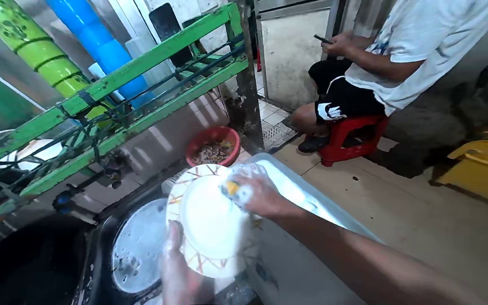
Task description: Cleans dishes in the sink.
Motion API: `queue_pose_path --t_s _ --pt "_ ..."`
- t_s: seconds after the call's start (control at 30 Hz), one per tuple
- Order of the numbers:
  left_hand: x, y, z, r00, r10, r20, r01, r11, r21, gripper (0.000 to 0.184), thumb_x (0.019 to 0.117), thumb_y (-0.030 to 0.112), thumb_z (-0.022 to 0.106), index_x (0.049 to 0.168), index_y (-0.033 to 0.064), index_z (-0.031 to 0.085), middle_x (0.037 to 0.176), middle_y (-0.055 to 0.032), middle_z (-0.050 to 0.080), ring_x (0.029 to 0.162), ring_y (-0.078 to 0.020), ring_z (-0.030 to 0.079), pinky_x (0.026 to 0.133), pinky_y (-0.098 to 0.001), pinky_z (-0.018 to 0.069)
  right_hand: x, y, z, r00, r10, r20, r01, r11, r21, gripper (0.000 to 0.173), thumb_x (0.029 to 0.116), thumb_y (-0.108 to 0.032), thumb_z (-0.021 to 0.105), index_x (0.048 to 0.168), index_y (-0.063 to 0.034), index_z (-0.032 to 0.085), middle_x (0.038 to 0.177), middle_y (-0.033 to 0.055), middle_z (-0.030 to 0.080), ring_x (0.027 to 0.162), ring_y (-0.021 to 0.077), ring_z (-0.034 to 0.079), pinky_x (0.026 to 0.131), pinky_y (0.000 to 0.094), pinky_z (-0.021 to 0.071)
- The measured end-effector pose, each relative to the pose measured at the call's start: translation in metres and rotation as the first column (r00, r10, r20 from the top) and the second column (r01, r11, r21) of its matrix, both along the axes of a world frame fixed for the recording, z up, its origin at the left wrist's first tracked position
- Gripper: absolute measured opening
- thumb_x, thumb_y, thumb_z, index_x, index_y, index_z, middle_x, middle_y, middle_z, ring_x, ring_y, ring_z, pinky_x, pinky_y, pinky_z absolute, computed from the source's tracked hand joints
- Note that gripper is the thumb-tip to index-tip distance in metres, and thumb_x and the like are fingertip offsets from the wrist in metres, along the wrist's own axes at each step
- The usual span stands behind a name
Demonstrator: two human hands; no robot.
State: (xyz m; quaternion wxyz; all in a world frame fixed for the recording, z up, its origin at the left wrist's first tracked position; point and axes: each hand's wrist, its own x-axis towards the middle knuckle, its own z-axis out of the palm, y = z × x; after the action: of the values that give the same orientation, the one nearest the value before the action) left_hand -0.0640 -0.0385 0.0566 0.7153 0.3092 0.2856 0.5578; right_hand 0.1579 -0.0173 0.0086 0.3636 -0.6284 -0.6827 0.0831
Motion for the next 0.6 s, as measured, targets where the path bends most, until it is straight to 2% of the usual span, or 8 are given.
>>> queue_pose_path --t_s 0.1,0.2,0.23,0.3,0.4,0.47,0.53,0.6 --pt "0.021 -0.007 -0.012 0.997 -0.069 0.020 0.070 0.995 -0.067 0.046 0.1099 0.038 0.031 0.129 0.0037 0.056 0.111 -0.0187 0.071 0.101 -0.0283 0.072 0.085 -0.0508 0.0619 -0.040 -0.006 0.019 0.998 0.044 -0.048 -0.045 0.999 -0.001 0.049 0.0893 -0.043 0.071 0.132 -0.0198 0.068 0.138 0.0133 0.063 0.133 0.0361 0.053 0.112 0.0626 0.0360" --pt "0.011 0.007 -0.004 0.998 -0.026 0.058 0.025 1.000 0.015 0.048 0.1089 0.044 0.031 0.119 0.0078 0.062 0.103 -0.0134 0.074 0.095 -0.0241 0.074 0.081 -0.0472 0.0636 -0.081 -0.034 -0.008 0.985 0.168 -0.045 -0.141 0.921 0.363 0.042 0.0885 -0.046 0.071 0.119 -0.0183 0.073 0.120 0.0126 0.073 0.118 0.0328 0.066 0.102 0.0579 0.0510" --pt "0.003 0.011 0.000 0.999 0.014 0.044 -0.017 0.998 0.053 0.049 0.1094 0.045 0.029 0.120 0.0085 0.060 0.104 -0.0123 0.074 0.096 -0.0236 0.074 0.081 -0.0475 0.0636 -0.075 -0.038 -0.016 0.976 0.215 -0.029 -0.190 0.913 0.361 0.039 0.0882 -0.044 0.071 0.117 -0.0176 0.073 0.120 0.0127 0.073 0.119 0.0328 0.066 0.102 0.0568 0.0515" --pt "-0.007 0.013 0.006 0.996 0.085 0.004 -0.086 0.994 0.062 0.047 0.1096 0.042 0.028 0.121 0.0081 0.059 0.104 -0.0128 0.073 0.096 -0.0244 0.074 0.080 -0.0492 0.0635 -0.043 -0.032 -0.026 0.978 0.210 -0.008 -0.207 0.967 0.149 0.040 0.0904 -0.038 0.070 0.123 -0.0156 0.072 0.127 0.0121 0.070 0.126 0.0316 0.061 0.108 0.0536 0.0472" --pt "0.008 -0.001 -0.003 0.999 0.012 -0.031 -0.012 1.000 -0.005 0.046 0.1101 0.039 0.028 0.128 0.0071 0.056 0.109 -0.0155 0.072 0.099 -0.0267 0.074 0.082 -0.0505 0.0630 -0.012 -0.013 -0.007 0.993 0.038 -0.110 -0.059 0.978 -0.201 0.047 0.0936 -0.035 0.067 0.136 -0.0159 0.065 0.145 0.0149 0.057 0.141 0.0355 0.045 0.117 0.0567 0.0352" --pt "0.029 -0.014 -0.013 0.998 -0.058 -0.014 0.058 0.997 -0.056 0.046 0.1102 0.038 0.030 0.134 0.0056 0.053 0.114 -0.0172 0.070 0.103 -0.0271 0.072 0.086 -0.0503 0.0618 -0.029 -0.011 0.011 0.985 0.022 -0.172 -0.047 0.989 -0.144 0.051 0.0890 -0.040 0.072 0.134 -0.0164 0.066 0.144 0.0144 0.058 0.140 0.0344 0.047 0.119 0.0564 0.0336" --pt "0.041 -0.022 -0.018 0.996 -0.094 0.009 0.094 0.993 -0.076 0.046 0.1109 0.038 0.031 0.138 0.0058 0.051 0.118 -0.0161 0.069 0.107 -0.0250 0.070 0.090 -0.0476 0.0602 -0.048 -0.012 0.022 0.976 0.100 -0.192 -0.091 0.994 0.055 0.052 0.0856 -0.046 0.075 0.128 -0.0176 0.070 0.142 0.0120 0.061 0.143 0.0327 0.045 0.122 0.0582 0.0265" --pt "0.042 -0.025 -0.012 0.997 -0.069 0.019 0.070 0.997 -0.036 0.044 0.1101 0.037 0.034 0.134 0.0056 0.052 0.114 -0.0156 0.069 0.105 -0.0244 0.071 0.088 -0.0470 0.0609 -0.040 -0.009 0.026 0.945 0.117 -0.307 -0.109 0.993 0.043 0.054 0.0841 -0.036 0.080 0.133 -0.0155 0.068 0.145 0.0129 0.058 0.143 0.0328 0.044 0.123 0.0590 0.0237"
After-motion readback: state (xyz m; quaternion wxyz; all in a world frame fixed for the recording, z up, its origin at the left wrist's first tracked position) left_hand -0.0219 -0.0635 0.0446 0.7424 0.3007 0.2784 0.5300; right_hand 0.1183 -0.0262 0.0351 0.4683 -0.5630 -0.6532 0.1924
